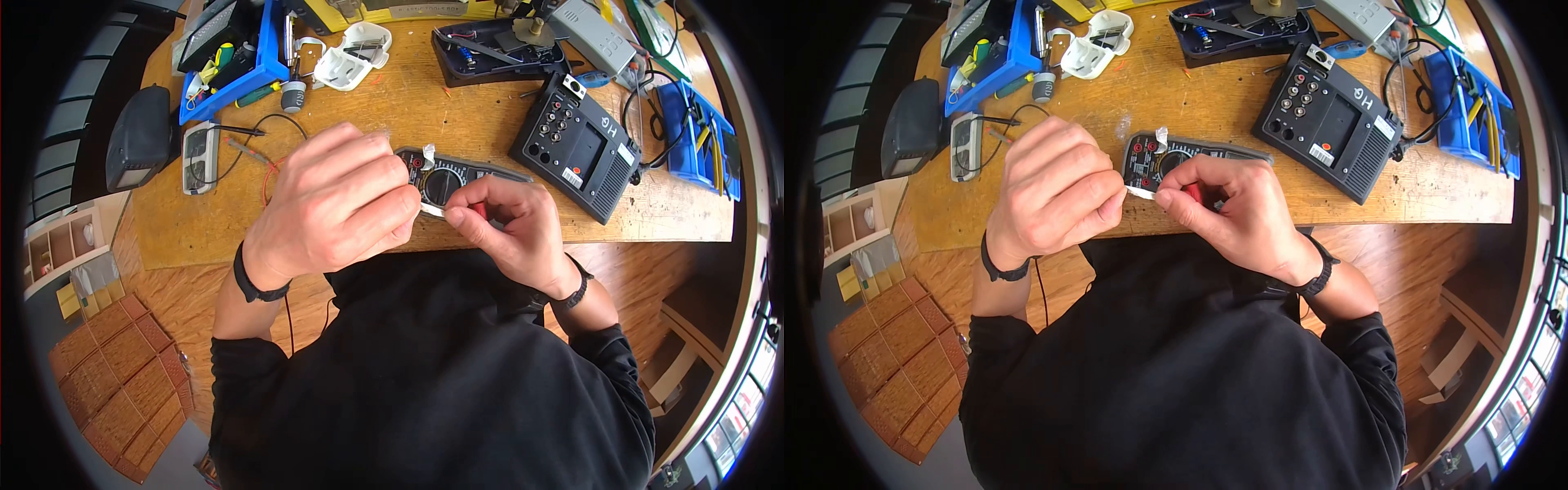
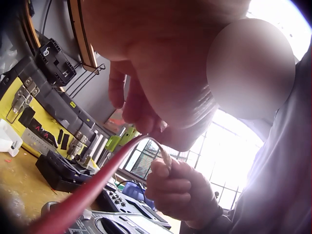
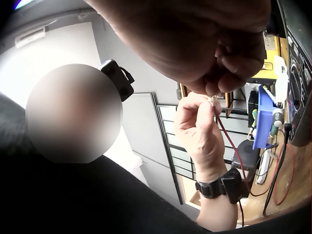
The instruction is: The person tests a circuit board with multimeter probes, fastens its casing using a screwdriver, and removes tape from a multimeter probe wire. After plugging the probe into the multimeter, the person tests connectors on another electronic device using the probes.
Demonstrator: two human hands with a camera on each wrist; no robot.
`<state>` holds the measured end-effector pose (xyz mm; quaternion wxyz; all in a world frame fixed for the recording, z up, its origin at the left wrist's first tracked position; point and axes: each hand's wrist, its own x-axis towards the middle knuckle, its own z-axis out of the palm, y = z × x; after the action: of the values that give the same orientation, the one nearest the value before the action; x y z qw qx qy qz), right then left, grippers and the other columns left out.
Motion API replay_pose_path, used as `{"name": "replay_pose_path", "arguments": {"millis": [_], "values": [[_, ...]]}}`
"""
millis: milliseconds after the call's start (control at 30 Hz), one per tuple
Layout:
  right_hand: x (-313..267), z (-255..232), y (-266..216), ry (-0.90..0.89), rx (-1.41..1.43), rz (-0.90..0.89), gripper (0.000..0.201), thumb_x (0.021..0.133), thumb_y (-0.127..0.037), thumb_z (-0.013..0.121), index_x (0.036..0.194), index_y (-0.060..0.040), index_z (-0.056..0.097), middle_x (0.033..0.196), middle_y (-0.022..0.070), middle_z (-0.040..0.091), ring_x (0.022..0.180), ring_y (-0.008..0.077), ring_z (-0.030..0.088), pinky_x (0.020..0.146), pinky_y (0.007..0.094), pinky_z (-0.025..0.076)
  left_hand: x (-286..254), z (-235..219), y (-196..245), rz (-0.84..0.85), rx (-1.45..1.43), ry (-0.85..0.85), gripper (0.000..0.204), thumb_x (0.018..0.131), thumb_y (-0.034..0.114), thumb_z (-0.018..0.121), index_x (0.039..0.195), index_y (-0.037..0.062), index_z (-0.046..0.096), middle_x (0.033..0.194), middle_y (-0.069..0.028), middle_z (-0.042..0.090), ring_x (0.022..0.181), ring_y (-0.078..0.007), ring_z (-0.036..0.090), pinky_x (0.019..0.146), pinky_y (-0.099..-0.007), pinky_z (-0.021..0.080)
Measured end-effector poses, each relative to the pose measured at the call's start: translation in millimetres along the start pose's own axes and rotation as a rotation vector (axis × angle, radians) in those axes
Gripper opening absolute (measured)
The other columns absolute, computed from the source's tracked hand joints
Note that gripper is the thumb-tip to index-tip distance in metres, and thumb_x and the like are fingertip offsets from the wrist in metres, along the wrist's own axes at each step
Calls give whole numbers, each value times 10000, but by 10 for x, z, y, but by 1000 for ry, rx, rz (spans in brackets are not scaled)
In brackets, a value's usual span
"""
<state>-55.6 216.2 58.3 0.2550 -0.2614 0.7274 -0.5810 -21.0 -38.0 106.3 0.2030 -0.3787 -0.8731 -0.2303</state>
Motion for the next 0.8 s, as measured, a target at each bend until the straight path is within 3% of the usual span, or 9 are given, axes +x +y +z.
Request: {"name": "replay_pose_path", "arguments": {"millis": [133,333,433,533,600,633,700,800], "values": [[13,39,45,35,185,93,161,1011,-179,804,1016,-18,787,721,-46,636,656,32,514,592,250,423,-58,34,15,79,128,47,207,689,73,848,828,18,706,819,-71,637,727,-259,641,596,-384,484],[38,-1,61,-39,369,163,190,1050,-194,773,1066,-5,773,762,-56,647,678,21,522,596,225,420,-165,78,55,180,306,73,175,775,119,857,853,27,729,837,-69,666,752,-236,657,618,-377,513],[60,-27,63,-105,511,224,204,1073,-172,739,1086,31,729,810,-6,674,696,53,580,617,221,457,-176,107,62,189,354,87,172,802,119,862,879,20,743,842,-75,678,762,-240,666,627,-375,520],[97,43,86,12,335,151,171,1051,-138,756,1091,27,742,810,12,682,709,64,599,623,245,477,-183,128,43,144,340,65,184,805,112,860,906,3,751,854,-91,696,778,-252,680,634,-381,525],[136,47,57,170,-165,-188,135,986,-71,798,1089,8,763,801,43,687,713,98,634,640,274,504,-184,135,65,82,312,21,184,791,99,850,906,2,743,859,-89,683,759,-251,666,646,-381,524],[138,47,43,170,-165,-186,135,986,-71,798,1089,8,763,801,43,687,713,98,634,640,274,504,-180,149,71,82,311,20,184,791,99,850,906,2,743,859,-89,683,759,-251,666,646,-381,524],[147,47,20,213,-317,-294,169,915,-40,829,1070,-27,763,830,116,698,696,242,685,628,340,544,-161,188,87,39,365,-58,197,773,88,840,910,0,730,867,-83,663,730,-240,640,642,-373,507],[159,141,26,253,-385,-430,176,896,-15,826,1050,-35,745,833,115,702,722,288,699,640,372,559,-157,249,167,-7,430,-64,215,757,85,833,918,0,718,875,-81,647,712,-225,619,630,-369,485]]}}
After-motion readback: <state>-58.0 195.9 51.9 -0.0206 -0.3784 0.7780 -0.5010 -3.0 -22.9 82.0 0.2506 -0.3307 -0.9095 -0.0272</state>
